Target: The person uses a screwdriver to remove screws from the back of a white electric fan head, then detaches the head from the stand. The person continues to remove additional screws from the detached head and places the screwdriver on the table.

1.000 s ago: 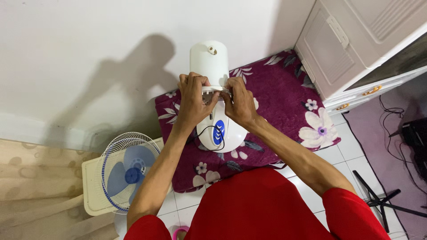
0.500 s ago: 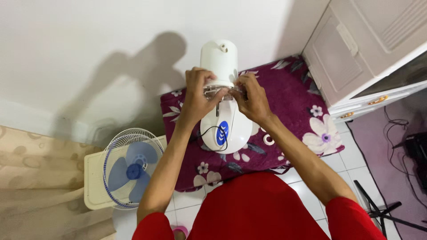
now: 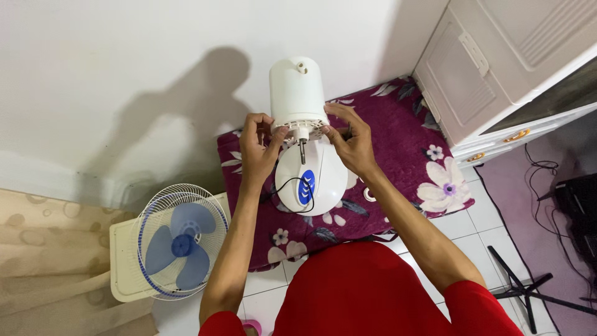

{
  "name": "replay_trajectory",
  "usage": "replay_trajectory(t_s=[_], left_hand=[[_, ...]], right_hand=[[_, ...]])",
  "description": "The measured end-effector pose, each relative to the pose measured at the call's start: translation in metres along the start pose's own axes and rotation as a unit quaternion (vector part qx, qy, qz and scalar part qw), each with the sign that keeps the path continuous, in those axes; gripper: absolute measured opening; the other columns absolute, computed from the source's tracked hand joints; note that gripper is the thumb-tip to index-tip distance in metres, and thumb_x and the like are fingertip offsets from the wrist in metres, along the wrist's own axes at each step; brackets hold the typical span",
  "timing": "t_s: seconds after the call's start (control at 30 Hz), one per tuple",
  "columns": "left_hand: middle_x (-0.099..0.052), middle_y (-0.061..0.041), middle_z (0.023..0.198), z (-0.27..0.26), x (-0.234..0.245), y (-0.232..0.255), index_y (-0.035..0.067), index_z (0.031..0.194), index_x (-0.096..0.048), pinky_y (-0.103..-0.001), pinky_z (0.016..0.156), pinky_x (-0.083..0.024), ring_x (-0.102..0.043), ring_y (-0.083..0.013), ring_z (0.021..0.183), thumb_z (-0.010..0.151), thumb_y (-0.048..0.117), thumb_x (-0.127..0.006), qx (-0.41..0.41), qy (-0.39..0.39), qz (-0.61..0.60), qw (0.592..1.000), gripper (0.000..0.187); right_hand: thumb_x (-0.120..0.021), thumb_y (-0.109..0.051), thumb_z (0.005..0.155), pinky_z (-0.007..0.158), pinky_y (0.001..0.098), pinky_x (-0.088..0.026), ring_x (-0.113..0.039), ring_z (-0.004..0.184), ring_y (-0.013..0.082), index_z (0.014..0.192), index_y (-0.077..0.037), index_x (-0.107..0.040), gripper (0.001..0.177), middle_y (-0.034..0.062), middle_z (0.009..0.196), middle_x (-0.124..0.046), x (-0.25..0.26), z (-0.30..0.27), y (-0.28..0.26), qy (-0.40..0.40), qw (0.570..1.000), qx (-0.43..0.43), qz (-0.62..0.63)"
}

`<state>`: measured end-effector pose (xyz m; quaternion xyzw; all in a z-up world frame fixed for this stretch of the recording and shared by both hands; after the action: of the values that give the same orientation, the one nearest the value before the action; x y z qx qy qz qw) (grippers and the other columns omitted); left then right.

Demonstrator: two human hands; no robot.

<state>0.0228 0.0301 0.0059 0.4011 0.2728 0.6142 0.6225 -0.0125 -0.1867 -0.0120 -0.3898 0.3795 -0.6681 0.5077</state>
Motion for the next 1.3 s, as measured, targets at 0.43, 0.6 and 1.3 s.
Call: replay_trajectory(t_s=[0.43,0.6,1.3], left_hand=[[-0.052,-0.002,0.093,-0.025,-0.040,0.029,0.004,0.107,-0.055,-0.027,0.068,-0.045,-0.049,-0.0106,0.076,0.102,0.021,-0.072,-0.065,0.032,0.105,0.992,0.025],[-0.054,-0.001,0.091,-0.020,-0.034,0.023,0.004,0.107,-0.056,-0.025,0.066,-0.046,-0.052,-0.0095,0.075,0.100,0.021,-0.074,-0.029,0.008,0.106,0.994,0.025],[-0.014,-0.035,0.156,0.083,-0.059,-0.005,0.009,0.162,-0.011,-0.077,0.104,-0.034,-0.009,-0.0577,0.148,0.051,0.070,-0.096,0.111,-0.204,0.340,0.911,0.152]], right_hand=[[-0.061,-0.012,0.106,0.102,0.0328,-0.057,-0.066,0.117,0.0166,0.138,-0.004,-0.062,0.033,0.0101,0.127,-0.071,0.016,0.022,0.011,-0.032,0.997,0.015,0.067],[-0.061,-0.010,0.107,0.096,0.0310,-0.059,-0.067,0.115,0.0166,0.137,-0.001,-0.061,0.031,0.0123,0.128,-0.069,0.022,0.016,0.007,-0.043,0.997,0.046,0.040],[-0.094,-0.021,0.048,0.128,0.0568,-0.020,-0.024,0.158,0.0384,0.160,-0.013,-0.031,0.129,0.0202,0.165,-0.036,0.024,0.094,0.059,-0.324,0.937,-0.087,0.095]])
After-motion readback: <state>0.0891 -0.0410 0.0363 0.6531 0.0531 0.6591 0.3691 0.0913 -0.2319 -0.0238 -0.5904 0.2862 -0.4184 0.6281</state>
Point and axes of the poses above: each hand's wrist, its own z-axis towards the middle knuckle, its own x-axis out of the back of the hand, y = z × x, the point moved 5 cm from there along z, towards the middle knuckle
